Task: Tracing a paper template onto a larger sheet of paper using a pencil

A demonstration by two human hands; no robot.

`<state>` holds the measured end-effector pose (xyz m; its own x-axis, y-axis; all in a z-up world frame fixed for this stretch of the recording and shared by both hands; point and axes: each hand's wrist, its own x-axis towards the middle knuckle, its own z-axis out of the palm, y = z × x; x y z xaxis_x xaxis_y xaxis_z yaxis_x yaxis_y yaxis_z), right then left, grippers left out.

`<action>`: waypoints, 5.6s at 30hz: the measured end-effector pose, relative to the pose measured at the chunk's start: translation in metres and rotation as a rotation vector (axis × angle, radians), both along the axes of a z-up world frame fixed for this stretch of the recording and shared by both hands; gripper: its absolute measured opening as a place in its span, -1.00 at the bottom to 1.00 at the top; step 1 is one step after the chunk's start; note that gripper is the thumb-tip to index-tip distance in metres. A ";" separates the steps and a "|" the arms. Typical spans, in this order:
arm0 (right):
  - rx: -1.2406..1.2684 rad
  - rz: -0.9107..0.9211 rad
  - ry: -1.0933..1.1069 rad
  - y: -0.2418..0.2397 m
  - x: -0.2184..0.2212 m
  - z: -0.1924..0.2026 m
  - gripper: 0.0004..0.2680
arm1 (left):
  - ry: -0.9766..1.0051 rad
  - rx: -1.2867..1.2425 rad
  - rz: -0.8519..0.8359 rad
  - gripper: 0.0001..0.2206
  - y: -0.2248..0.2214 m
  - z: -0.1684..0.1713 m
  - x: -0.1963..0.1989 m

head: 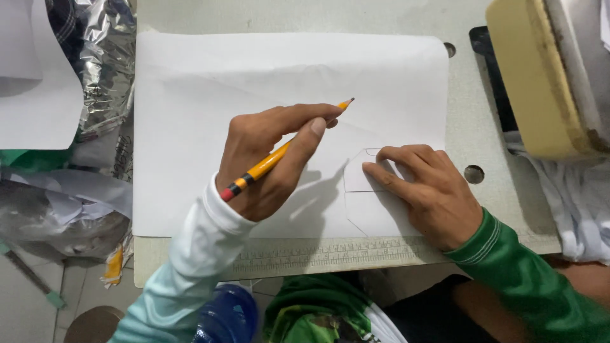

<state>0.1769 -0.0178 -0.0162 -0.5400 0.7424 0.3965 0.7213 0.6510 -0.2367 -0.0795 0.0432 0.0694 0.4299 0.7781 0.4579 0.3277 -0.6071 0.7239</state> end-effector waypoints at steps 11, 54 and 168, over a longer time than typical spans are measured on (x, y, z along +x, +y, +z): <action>0.052 0.020 -0.039 0.000 -0.007 0.007 -0.70 | 0.065 0.232 -0.139 -0.92 0.009 -0.061 0.008; -0.074 0.025 -0.120 0.003 -0.003 0.011 -0.69 | 0.112 0.167 -0.170 -0.88 0.006 -0.053 -0.001; 0.070 0.043 -0.164 0.002 0.024 0.003 -0.61 | 0.337 0.297 0.350 -0.77 -0.071 -0.076 -0.018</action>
<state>0.2008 -0.0155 -0.0134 -0.6318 0.6914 0.3505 0.7179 0.6924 -0.0718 -0.0975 -0.0280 -0.0063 0.3294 0.7594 0.5610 0.7294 -0.5820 0.3596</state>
